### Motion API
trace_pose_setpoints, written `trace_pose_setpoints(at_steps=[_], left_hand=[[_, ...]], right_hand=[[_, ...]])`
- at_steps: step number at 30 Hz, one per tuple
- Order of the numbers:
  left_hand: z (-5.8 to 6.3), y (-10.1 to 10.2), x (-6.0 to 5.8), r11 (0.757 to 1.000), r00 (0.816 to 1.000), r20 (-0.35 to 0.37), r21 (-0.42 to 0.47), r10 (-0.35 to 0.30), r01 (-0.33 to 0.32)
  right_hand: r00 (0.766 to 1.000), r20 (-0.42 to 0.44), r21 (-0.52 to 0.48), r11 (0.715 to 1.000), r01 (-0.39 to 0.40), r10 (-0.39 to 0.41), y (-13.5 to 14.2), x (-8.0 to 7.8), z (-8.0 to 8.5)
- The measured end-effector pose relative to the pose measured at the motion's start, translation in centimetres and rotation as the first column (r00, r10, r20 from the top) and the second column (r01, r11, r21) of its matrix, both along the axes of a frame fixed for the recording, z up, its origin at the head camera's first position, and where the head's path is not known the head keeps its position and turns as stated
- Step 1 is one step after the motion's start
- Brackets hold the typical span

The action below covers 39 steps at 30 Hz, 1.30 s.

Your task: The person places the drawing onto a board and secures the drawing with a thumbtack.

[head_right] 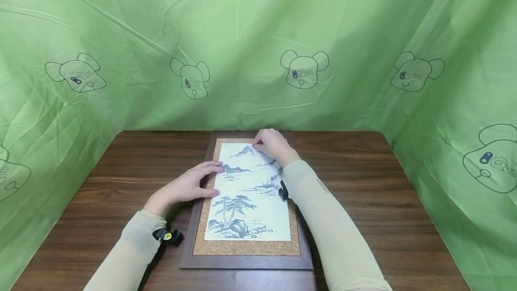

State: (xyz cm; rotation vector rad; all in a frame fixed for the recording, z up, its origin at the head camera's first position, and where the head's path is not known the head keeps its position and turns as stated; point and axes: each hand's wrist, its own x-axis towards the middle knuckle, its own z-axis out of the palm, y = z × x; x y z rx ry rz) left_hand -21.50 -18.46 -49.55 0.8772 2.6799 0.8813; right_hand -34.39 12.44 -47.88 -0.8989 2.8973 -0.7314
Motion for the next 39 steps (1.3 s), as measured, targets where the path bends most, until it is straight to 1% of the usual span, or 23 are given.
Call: trace_pose_setpoints(at_steps=[11,14,20,28,31,35,37,39], left_hand=[[-0.2,0.0,0.1,1.0,1.0,-0.004,0.006,0.001,-0.001],[-0.1,-0.1,0.1,1.0,1.0,-0.001,0.008,0.006,-0.006],[-0.1,-0.2,0.1,1.0,1.0,0.002,0.005,0.012,-0.012],[-0.2,0.0,0.0,1.0,1.0,-0.002,-0.001,0.01,-0.01],[-0.1,0.1,0.0,1.0,1.0,0.0,-0.012,0.007,-0.007],[0.2,0.1,0.0,1.0,1.0,-0.009,-0.012,-0.008,0.008],[0.3,0.0,0.1,1.0,0.999,-0.032,-0.004,-0.02,0.02],[0.5,-0.3,0.1,0.999,0.997,-0.072,0.01,-0.03,0.031]], right_hand=[[1.0,-0.021,0.034,0.999,-0.017,0.018,0.0,0.5,0.3],[0.999,-0.037,0.063,0.998,-0.03,0.032,-0.1,0.5,0.3],[0.998,-0.055,0.128,0.991,-0.028,0.035,-0.4,0.8,0.6],[0.996,-0.055,0.167,0.984,-0.06,0.07,-0.1,1.2,0.9],[0.995,-0.05,0.17,0.982,-0.079,0.089,0.1,1.5,1.0],[0.994,-0.022,0.185,0.977,-0.103,0.109,0.7,1.9,1.3],[0.993,0.009,0.173,0.978,-0.116,0.116,1.3,2.2,1.8],[0.991,0.037,0.149,0.98,-0.133,0.129,2.2,2.6,2.6]])
